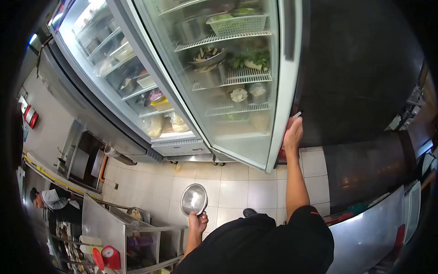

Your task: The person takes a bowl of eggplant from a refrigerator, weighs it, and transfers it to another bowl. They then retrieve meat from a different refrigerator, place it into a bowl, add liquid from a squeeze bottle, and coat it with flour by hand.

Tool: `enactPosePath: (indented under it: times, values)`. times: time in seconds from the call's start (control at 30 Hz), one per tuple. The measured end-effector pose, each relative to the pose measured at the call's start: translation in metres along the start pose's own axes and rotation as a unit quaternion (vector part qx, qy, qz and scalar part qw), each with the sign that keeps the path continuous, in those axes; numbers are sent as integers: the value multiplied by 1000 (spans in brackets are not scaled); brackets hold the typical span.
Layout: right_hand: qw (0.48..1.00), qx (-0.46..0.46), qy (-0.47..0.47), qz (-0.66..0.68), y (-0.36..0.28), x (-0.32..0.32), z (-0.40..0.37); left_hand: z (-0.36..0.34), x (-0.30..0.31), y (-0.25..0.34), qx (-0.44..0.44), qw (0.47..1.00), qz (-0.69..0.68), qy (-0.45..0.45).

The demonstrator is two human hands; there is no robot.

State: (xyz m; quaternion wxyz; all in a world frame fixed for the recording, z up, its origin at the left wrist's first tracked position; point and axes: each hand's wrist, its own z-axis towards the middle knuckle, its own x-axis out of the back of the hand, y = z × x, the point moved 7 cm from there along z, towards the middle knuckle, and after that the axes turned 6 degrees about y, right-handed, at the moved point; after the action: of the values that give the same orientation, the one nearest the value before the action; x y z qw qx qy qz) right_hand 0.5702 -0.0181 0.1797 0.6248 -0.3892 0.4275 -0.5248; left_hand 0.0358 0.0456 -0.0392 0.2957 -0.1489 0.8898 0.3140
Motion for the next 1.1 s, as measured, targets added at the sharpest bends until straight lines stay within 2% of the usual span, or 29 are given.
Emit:
enactPosePath:
  times: [0.03,0.07,0.1,0.17,0.23,0.3,0.37,0.43,0.47,0.5,0.57,0.63,0.7,0.77,0.8,0.9,0.97,1.03,1.07,1.1]
  values:
    - [1000,21,-3,-17,-19,9,-16,7,-9,1,-4,1000,-6,20]
    - [998,14,-52,14,-37,11,-33,13,-18,2,-9,999,-11,39]
    - [994,-17,-99,36,-53,31,-72,-23,-9,-1,0,999,1,53]
    - [981,53,-177,54,-63,15,-91,-18,-34,3,-41,997,11,69]
    - [971,-15,-205,118,-69,-25,-107,-20,-54,23,-57,996,11,65]
    - [944,-105,-265,166,-46,-72,-104,-24,-63,28,-66,995,0,69]
    - [928,-79,-315,185,-54,-120,-95,-35,-62,38,-109,990,11,91]
    - [922,-100,-354,124,-70,-161,-72,-39,-64,30,-142,985,-27,93]
    - [927,-86,-347,116,-73,-186,-58,-40,-65,29,-144,984,-35,95]
    - [931,-74,-340,108,-74,-209,-43,-44,-63,33,-185,974,-77,110]
    - [911,-157,-371,85,-71,-256,-14,-54,-56,45,-240,954,-143,106]
    - [927,-126,-350,44,-74,-297,24,-53,-28,62,-306,931,-161,117]
    - [928,-142,-343,30,-81,-322,55,-61,-12,79,-346,907,-175,165]
    - [942,-178,-274,73,-93,-336,72,-65,-2,98,-381,892,-171,172]
    - [934,-197,-294,60,-97,-346,77,-58,15,106,-376,891,-170,189]
    - [918,-221,-324,56,-92,-371,83,-82,-9,126,-351,891,-138,251]
    - [913,-209,-345,64,-91,-383,89,-75,2,137,-361,883,-169,249]
    - [910,-232,-338,66,-100,-382,88,-83,-9,144,-362,872,-205,260]
    - [928,-225,-277,103,-108,-379,92,-77,2,148,-367,866,-211,265]
    - [928,-224,-280,102,-112,-380,93,-78,2,151,-367,865,-214,266]
